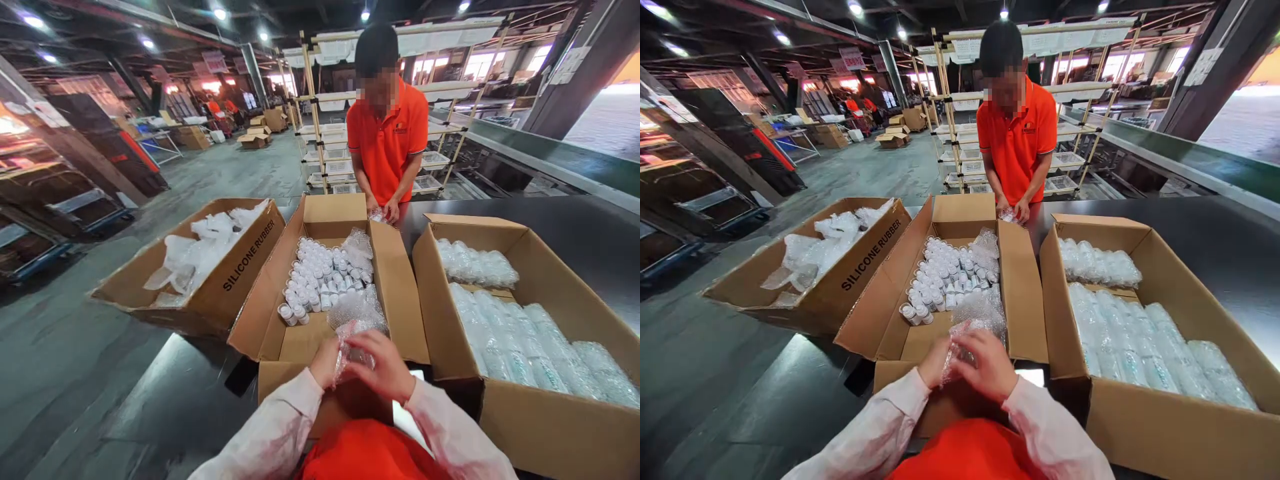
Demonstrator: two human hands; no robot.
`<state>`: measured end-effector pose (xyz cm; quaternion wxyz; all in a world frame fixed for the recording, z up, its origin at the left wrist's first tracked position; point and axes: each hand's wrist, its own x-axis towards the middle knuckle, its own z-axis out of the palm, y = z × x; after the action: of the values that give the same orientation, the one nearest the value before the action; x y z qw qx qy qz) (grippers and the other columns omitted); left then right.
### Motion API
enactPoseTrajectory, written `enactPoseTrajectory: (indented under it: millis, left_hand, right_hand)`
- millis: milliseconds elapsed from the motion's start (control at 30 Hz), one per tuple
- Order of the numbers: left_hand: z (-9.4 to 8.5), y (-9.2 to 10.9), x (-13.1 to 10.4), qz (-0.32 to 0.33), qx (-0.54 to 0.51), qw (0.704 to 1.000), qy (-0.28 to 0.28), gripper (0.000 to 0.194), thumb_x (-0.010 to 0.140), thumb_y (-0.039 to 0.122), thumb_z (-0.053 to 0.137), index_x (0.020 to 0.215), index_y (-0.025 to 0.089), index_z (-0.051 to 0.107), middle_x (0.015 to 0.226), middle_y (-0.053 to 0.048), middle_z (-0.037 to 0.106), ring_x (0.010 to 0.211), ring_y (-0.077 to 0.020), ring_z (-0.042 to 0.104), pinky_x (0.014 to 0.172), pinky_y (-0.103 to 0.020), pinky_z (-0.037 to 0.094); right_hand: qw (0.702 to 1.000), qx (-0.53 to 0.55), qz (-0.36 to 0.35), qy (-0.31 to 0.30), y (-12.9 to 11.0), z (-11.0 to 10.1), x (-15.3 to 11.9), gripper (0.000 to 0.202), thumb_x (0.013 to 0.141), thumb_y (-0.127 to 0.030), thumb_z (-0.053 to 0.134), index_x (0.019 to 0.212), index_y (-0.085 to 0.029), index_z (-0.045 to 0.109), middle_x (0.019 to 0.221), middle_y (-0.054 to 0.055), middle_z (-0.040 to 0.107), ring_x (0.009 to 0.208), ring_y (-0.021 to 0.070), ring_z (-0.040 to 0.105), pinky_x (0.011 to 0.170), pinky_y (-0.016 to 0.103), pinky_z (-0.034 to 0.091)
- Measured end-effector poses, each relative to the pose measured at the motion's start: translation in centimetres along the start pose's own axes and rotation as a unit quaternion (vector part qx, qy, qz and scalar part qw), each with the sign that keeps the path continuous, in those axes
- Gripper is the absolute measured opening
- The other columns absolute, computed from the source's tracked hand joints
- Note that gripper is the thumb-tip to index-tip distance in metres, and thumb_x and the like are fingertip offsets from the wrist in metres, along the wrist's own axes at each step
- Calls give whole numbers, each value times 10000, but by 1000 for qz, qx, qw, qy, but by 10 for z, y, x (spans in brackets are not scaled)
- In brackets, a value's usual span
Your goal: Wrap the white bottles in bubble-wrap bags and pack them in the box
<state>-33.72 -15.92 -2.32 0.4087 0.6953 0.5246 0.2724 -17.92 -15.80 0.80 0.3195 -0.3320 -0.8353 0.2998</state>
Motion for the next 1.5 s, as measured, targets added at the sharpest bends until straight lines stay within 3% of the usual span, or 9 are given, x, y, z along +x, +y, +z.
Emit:
enactPoseTrajectory:
  millis: [100,233,400,600,667,800,1000,1267,1500]
  left_hand:
    - [-33,42,-11,67,30,992,-108,660,549,373,768,1155,164,612,1007,-70,708,897,-268,643,830,-336,489]
    - [-88,88,-21,113,84,967,-214,675,615,302,746,1257,239,544,956,-25,711,714,-178,650,697,-260,496]
    - [-134,68,-28,33,-179,977,107,889,627,271,749,1398,292,308,1274,-105,552,862,-161,654,756,-289,523]
    - [-45,8,-9,-63,-391,916,-66,733,438,361,858,1090,118,626,1060,-145,673,1000,-297,607,908,-438,458]
    - [-21,0,-2,-74,-423,903,-25,607,503,423,822,1003,114,669,988,-132,698,936,-278,629,903,-439,459]
    - [-28,3,2,35,-366,930,-4,404,628,468,735,884,156,732,992,-120,708,969,-267,624,924,-420,449]
    - [-47,15,-9,211,-129,968,-44,229,690,388,691,827,218,758,1166,-111,649,1123,-261,556,1015,-399,374]
    - [1,21,-16,-71,-307,948,41,287,593,390,699,773,169,733,893,-112,708,791,-231,636,722,-357,529]
    - [13,61,-16,-208,-487,846,-64,518,563,520,751,1008,265,683,1188,-62,634,1104,-314,561,783,-408,545]
  right_hand:
    - [996,36,36,-73,10,-43,25,862,477,-490,832,1229,-178,548,1229,137,538,1131,303,484,983,444,384]
    - [882,277,152,-349,31,-49,28,640,485,-568,788,937,-129,675,871,45,663,785,196,611,757,317,501]
    - [902,334,214,-170,39,-36,6,424,587,-487,772,739,-106,667,682,3,623,657,141,562,677,269,467]
    - [906,351,233,-48,21,-43,4,489,577,-503,768,852,-111,669,753,31,657,735,186,598,734,313,487]
    - [914,344,203,-68,12,-46,5,523,562,-457,786,951,-128,669,870,55,678,840,221,613,810,348,488]
    - [954,244,173,3,5,-45,3,356,602,-361,756,896,-167,707,1032,93,665,981,259,595,897,380,470]
    - [909,252,327,63,25,-28,-3,396,776,-462,513,994,-159,643,712,61,660,534,189,593,479,349,536]
    - [980,-131,47,-139,-12,-44,-25,797,652,-414,744,1339,-166,423,1270,166,538,1154,333,479,1002,528,331]
    - [959,-212,172,-77,-7,-94,-65,530,783,-342,637,1264,-176,488,1119,101,639,977,239,580,858,345,445]
